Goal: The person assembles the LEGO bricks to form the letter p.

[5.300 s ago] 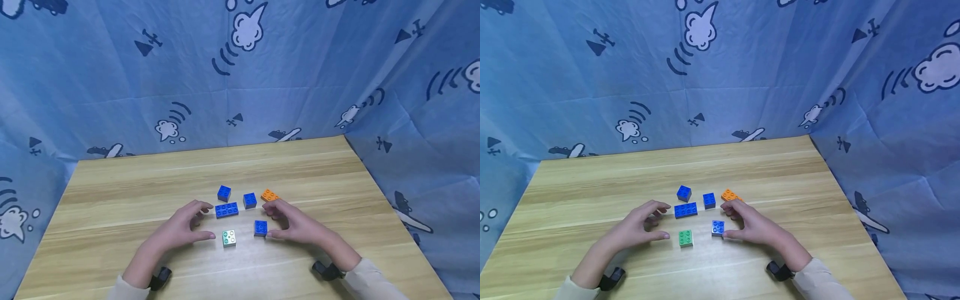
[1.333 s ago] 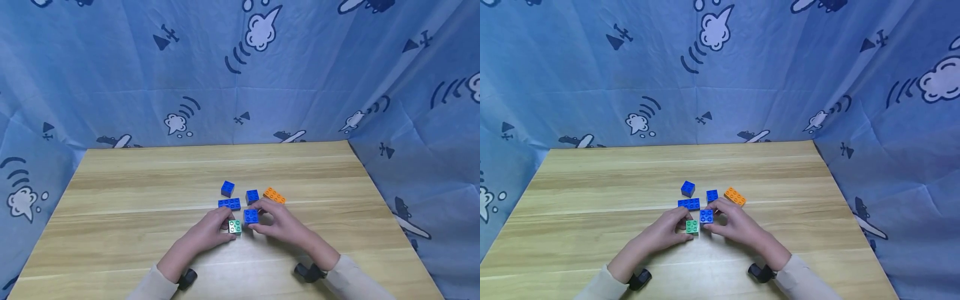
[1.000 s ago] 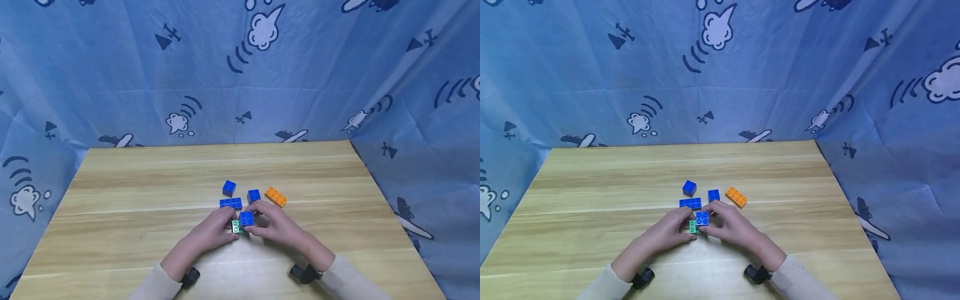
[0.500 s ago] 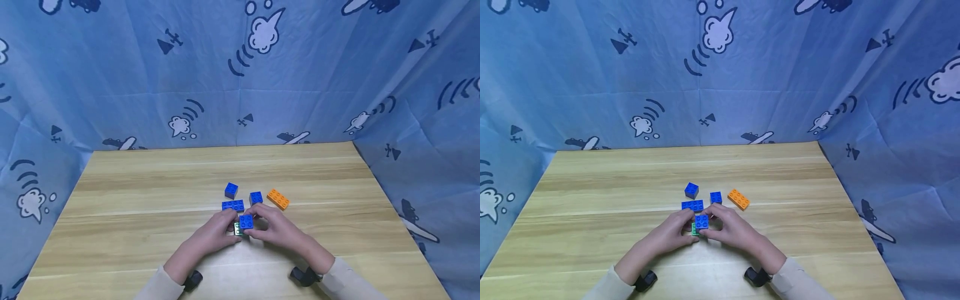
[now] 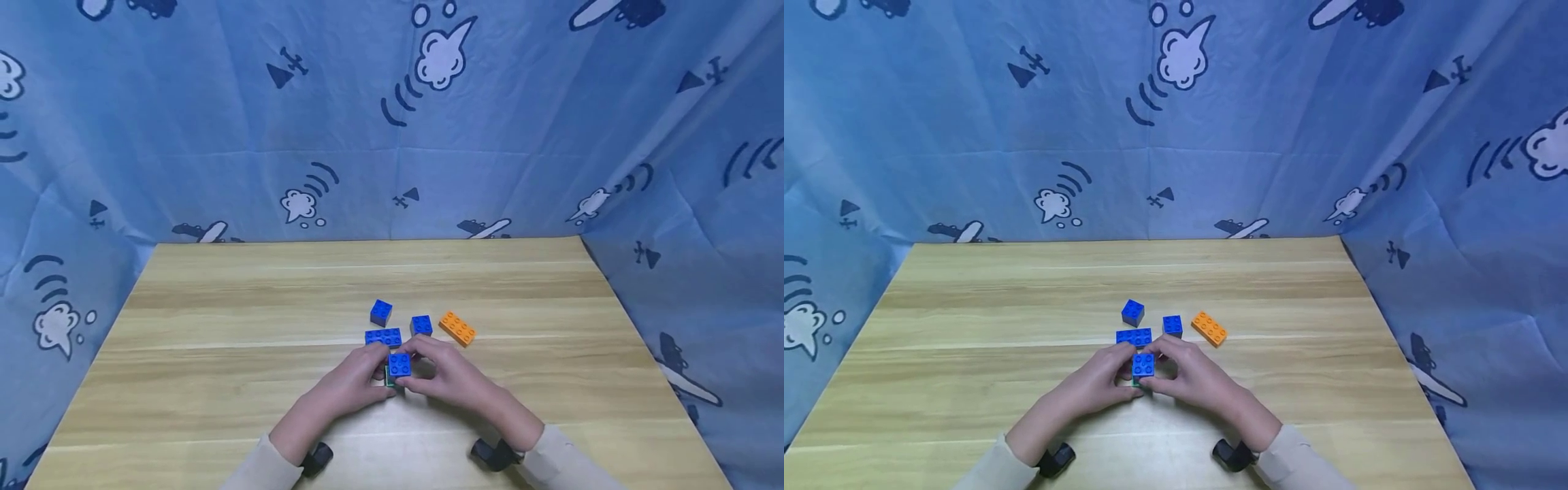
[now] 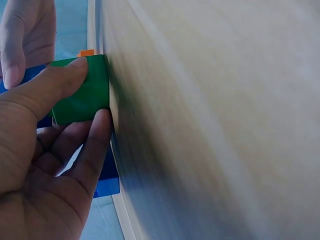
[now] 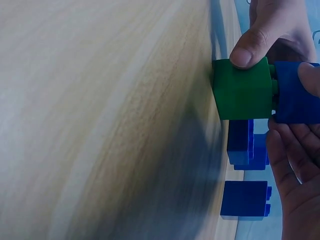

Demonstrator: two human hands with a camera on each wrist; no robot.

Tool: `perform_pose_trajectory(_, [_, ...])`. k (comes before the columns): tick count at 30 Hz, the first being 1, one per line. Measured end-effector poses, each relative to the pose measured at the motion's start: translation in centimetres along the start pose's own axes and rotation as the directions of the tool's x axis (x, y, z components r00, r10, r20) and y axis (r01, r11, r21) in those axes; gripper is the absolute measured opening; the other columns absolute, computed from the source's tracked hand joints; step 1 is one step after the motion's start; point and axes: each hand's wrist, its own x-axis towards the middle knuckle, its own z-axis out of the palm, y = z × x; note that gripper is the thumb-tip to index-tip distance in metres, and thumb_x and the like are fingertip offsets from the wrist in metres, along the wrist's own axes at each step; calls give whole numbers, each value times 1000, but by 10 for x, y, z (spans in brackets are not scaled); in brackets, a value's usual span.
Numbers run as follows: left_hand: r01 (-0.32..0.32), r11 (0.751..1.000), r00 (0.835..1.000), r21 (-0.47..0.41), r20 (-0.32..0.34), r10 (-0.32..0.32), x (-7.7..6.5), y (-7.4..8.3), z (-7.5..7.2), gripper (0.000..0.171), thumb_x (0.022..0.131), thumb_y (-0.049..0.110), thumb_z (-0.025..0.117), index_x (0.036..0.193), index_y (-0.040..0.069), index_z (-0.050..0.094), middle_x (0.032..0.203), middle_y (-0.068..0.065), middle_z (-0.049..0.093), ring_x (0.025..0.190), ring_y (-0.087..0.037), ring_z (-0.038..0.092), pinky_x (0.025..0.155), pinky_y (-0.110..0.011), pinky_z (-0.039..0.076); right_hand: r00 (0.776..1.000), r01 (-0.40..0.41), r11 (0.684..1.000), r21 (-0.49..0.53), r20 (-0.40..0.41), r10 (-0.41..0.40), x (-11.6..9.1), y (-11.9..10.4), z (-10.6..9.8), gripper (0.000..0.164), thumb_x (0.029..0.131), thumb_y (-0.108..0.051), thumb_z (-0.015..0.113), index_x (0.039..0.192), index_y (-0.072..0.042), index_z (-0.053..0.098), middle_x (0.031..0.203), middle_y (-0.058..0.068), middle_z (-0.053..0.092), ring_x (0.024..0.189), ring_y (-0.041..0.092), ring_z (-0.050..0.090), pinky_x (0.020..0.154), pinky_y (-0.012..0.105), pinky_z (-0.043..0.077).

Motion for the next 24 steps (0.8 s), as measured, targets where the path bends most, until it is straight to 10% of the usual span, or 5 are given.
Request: perform_pose_trajectory(24, [-15,1000,1000,-11,-11,14,0,-1,1,31,84,19,87,101,12,62,93,6,60,82,-8,48,72,-20,46,998,-31,999,-7,49,31,2,-2,0,38,90,-23,83,124,-15,69,121,-2,74,113,11,69,102,36,62])
